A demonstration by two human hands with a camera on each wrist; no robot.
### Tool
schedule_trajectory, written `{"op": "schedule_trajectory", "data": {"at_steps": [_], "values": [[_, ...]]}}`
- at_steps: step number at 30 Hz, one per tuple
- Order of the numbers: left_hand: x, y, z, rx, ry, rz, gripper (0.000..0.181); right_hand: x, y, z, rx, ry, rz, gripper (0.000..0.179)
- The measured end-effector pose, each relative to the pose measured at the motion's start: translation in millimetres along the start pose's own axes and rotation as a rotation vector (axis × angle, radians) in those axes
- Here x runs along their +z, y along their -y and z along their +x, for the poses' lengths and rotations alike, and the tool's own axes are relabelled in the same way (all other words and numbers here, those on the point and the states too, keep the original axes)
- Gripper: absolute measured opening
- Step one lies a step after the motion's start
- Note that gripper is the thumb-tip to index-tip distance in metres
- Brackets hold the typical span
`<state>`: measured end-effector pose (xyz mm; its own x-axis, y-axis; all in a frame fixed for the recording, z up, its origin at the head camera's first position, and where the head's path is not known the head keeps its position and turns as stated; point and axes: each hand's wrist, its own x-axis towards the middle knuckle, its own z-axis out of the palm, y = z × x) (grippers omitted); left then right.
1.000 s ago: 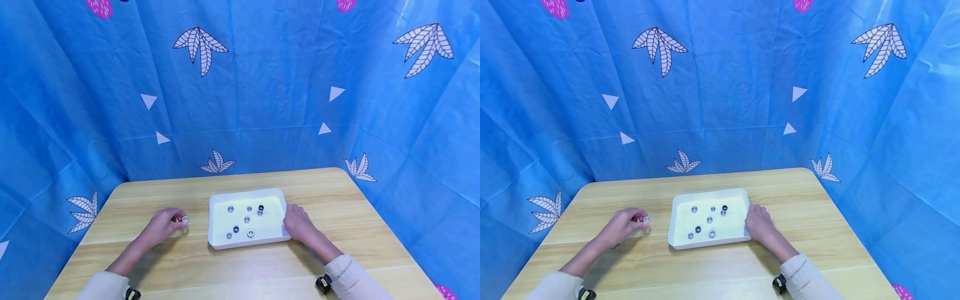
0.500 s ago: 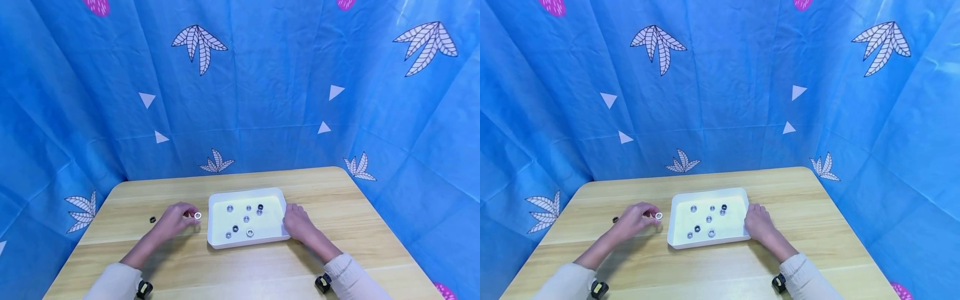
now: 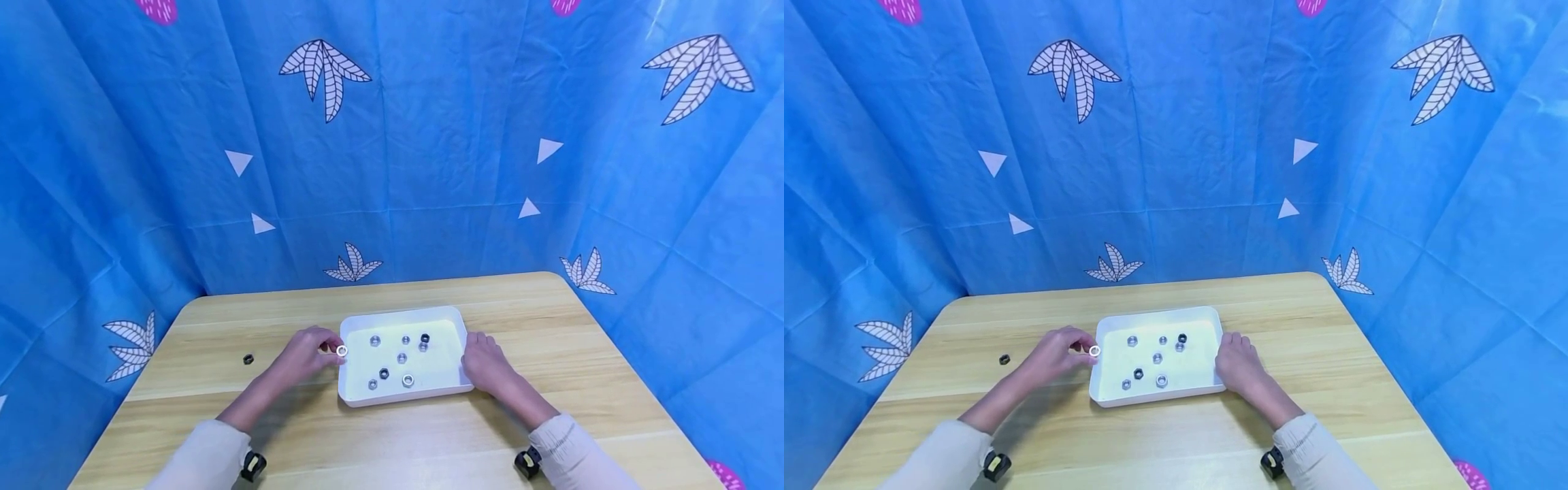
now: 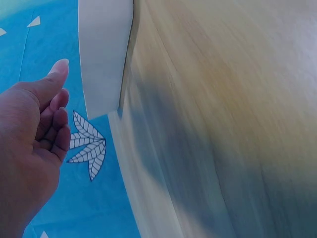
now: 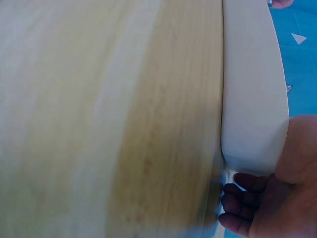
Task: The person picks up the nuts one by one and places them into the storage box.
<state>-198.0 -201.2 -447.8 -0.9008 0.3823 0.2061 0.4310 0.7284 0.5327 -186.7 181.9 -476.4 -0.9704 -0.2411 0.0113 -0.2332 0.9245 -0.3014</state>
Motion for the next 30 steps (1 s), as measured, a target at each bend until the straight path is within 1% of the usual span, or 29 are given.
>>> {"op": "schedule_trajectory", "data": {"at_steps": [6,11,19,24,30], "values": [[5.6,-8.2,7.5,0.003,0.028,0.007,0.018,0.7,-2.1,1.6,0.004,0.008,0.0,0.027],[12.6,-10.6,13.0,0.033,0.043,0.025,0.019,1.1,-2.9,2.5,0.004,0.008,-0.005,0.026],[24.3,-12.7,17.8,0.079,0.072,0.031,0.022,2.1,-2.9,1.4,0.012,0.008,0.002,0.029],[29.2,-16.6,22.4,0.076,0.088,0.063,0.024,1.5,-2.9,1.4,0.018,0.023,0.01,0.03],[34.6,-19.3,26.7,0.073,0.122,0.102,0.025,1.7,-1.7,1.1,0.009,0.003,0.006,0.03]]}}
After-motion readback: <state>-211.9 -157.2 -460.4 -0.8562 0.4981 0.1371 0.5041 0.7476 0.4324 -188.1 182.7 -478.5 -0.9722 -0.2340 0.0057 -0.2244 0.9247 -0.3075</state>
